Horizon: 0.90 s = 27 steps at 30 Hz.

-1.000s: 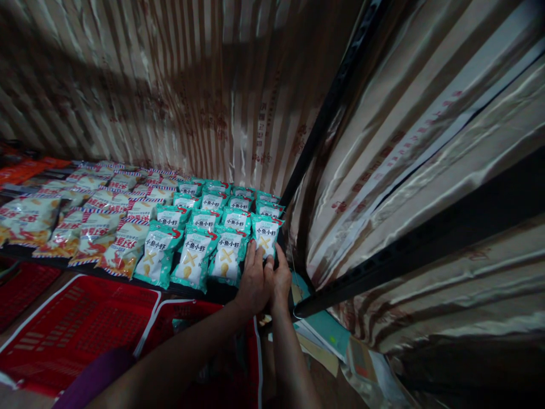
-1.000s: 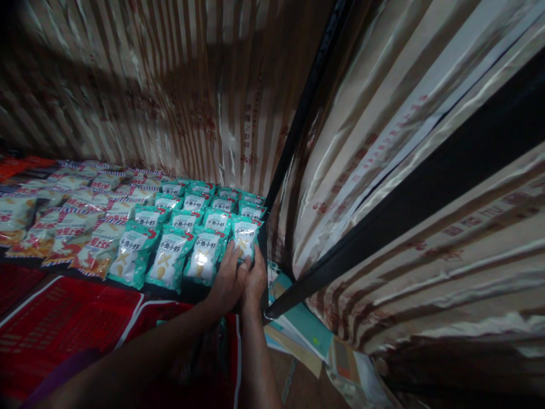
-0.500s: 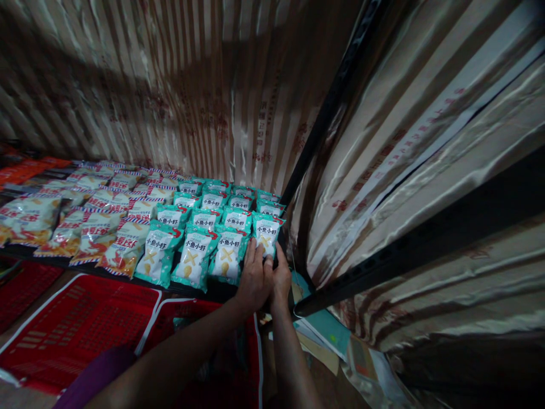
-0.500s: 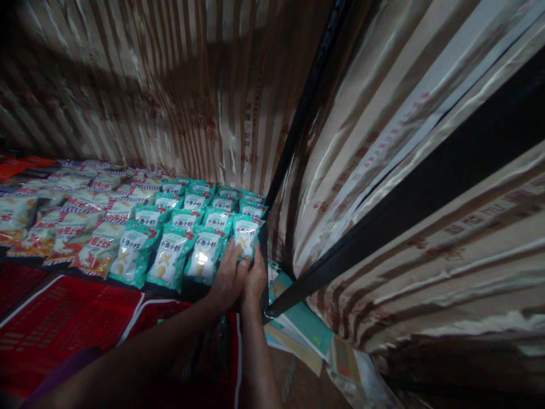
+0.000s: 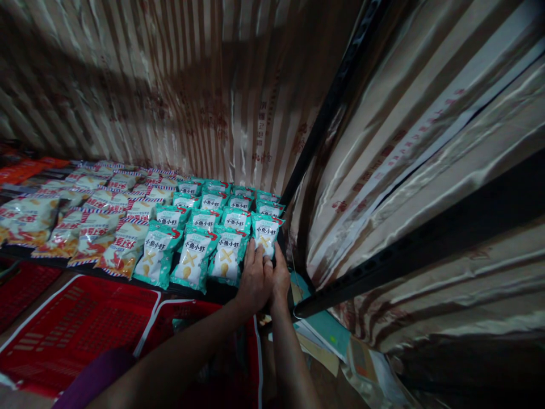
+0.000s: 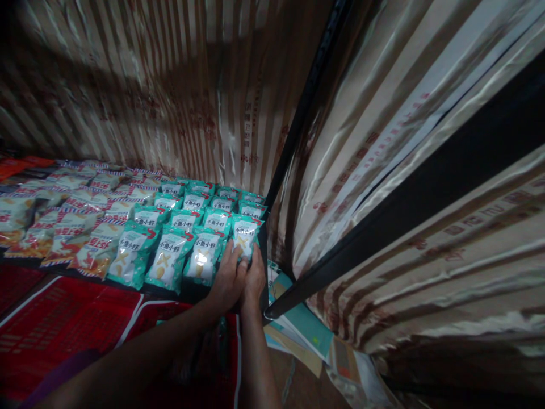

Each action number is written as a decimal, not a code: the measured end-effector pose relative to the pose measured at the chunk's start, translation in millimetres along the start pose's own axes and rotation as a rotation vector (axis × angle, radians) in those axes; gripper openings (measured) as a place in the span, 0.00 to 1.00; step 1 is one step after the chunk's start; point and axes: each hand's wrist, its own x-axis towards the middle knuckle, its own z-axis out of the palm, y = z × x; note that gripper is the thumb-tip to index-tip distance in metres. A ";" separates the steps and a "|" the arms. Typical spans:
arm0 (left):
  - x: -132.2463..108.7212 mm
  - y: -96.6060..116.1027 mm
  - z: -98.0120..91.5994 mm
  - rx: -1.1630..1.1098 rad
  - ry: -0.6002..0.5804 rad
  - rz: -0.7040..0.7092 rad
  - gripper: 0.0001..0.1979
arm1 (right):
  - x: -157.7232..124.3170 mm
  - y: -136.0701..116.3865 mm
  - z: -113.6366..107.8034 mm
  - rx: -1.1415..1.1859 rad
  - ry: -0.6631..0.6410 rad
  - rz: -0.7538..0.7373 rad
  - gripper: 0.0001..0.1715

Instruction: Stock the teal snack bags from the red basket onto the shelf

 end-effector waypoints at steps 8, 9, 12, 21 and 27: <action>-0.5 -1.4 1.8 -0.026 0.024 0.003 0.25 | -0.2 -7.5 -2.5 -0.034 -0.040 0.021 0.35; -0.5 -2.0 2.3 -0.031 0.024 0.008 0.25 | -0.5 -9.0 -3.0 -0.035 -0.037 0.023 0.35; -1.1 -2.5 2.2 -0.038 0.025 0.015 0.25 | -1.2 -12.7 -4.4 -0.032 -0.025 0.033 0.36; -4.9 2.0 -5.1 -0.049 -0.031 -0.005 0.26 | -4.0 -13.2 -4.5 -0.015 0.013 0.043 0.37; -10.0 4.4 -13.0 -0.068 -0.069 0.021 0.27 | -7.4 -19.5 -8.3 0.106 0.067 0.046 0.34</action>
